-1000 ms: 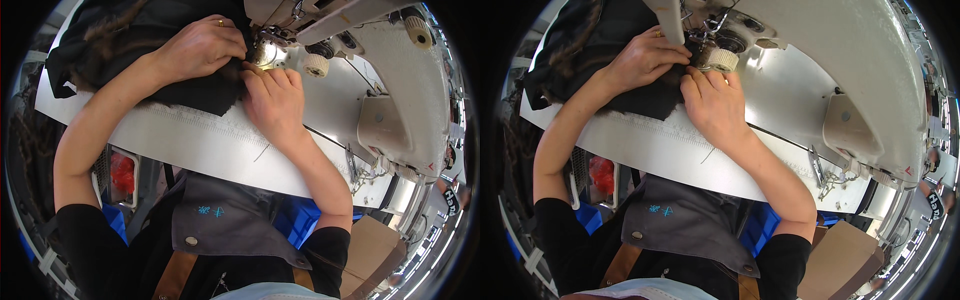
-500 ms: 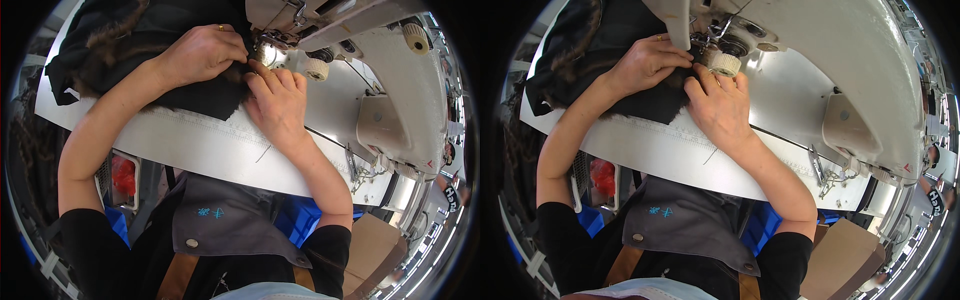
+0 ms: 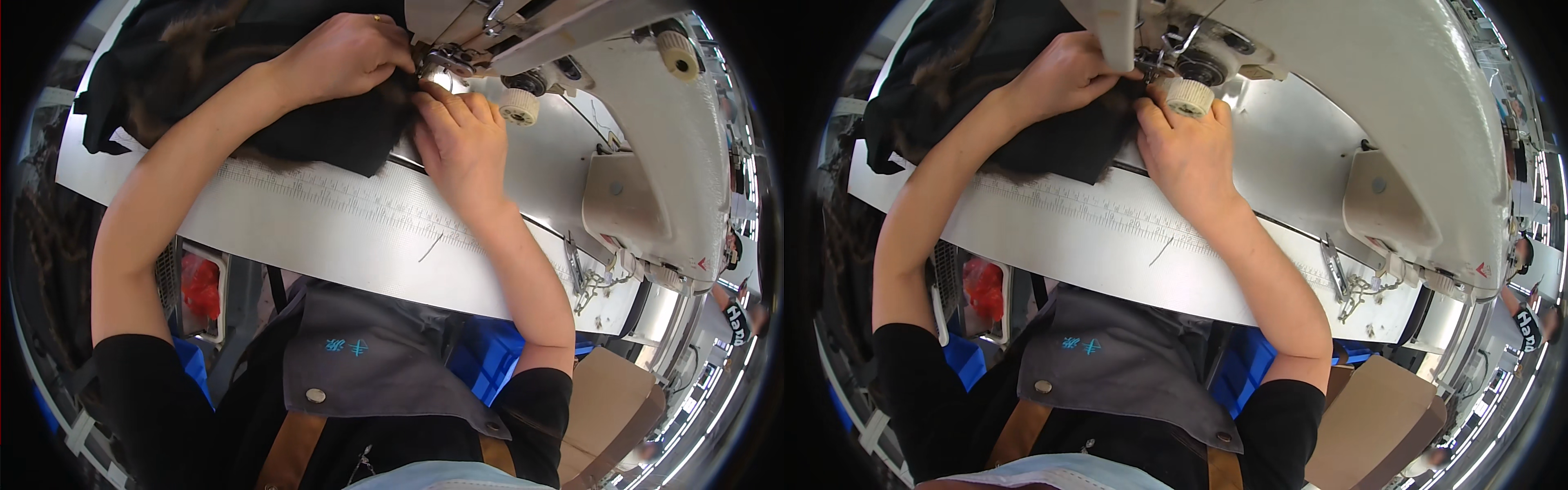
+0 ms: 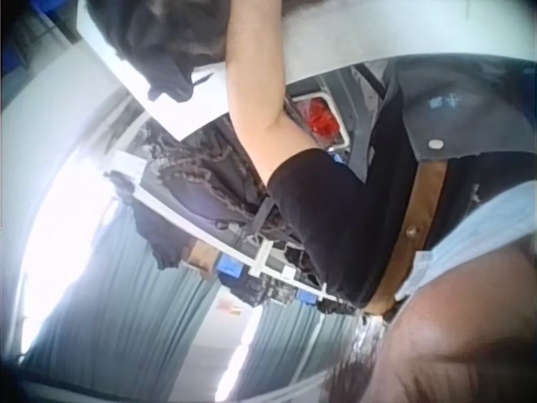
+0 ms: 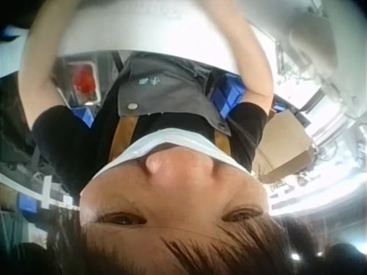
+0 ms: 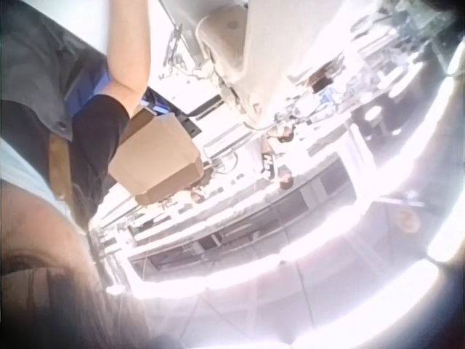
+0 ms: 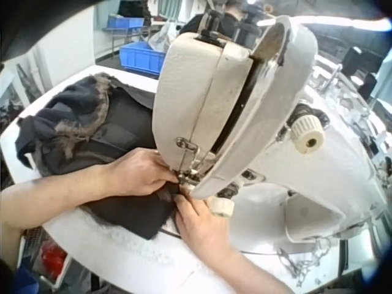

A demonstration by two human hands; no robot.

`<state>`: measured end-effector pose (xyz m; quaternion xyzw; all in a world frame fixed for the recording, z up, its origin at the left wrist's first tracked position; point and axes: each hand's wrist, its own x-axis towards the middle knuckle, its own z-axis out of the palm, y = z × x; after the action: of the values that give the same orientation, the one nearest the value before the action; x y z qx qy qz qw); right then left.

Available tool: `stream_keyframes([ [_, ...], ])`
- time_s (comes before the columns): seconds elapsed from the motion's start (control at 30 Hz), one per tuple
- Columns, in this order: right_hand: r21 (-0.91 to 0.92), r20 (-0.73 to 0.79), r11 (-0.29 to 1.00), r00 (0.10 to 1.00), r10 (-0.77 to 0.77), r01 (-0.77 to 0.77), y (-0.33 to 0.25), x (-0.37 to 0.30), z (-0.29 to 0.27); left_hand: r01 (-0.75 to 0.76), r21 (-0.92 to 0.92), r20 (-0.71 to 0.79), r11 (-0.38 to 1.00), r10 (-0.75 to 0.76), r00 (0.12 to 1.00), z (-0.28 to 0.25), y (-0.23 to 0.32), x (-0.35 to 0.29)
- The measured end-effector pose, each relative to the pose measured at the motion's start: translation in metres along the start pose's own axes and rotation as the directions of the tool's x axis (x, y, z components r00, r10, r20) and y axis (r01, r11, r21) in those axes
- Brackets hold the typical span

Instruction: Sewing a piece of fur trim onto a black fabric garment using an industrial sewing machine.

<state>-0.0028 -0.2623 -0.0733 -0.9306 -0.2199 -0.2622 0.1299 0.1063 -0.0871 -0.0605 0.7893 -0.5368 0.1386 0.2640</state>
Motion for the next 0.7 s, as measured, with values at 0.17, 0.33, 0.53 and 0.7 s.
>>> stream_keyframes([
  [0.17,-0.068,0.003,0.998,1.0,-0.017,0.017,-0.003,-0.003,0.001,-0.017,-0.051,-0.011,0.999,0.016,1.0,0.002,0.003,0.0],
  [0.33,-0.039,-0.027,0.998,0.999,-0.042,0.041,-0.003,-0.006,-0.001,-0.03,-0.058,0.011,0.998,0.031,0.999,0.005,0.002,-0.001],
  [0.53,0.131,0.002,0.991,0.999,0.036,-0.036,-0.004,0.001,-0.004,0.035,-0.027,0.074,0.999,-0.033,0.997,-0.011,0.008,-0.002],
  [0.7,0.304,0.035,0.934,0.982,0.184,-0.186,-0.011,-0.021,-0.02,0.16,0.461,0.047,0.873,-0.204,0.978,-0.079,0.074,-0.042],
])
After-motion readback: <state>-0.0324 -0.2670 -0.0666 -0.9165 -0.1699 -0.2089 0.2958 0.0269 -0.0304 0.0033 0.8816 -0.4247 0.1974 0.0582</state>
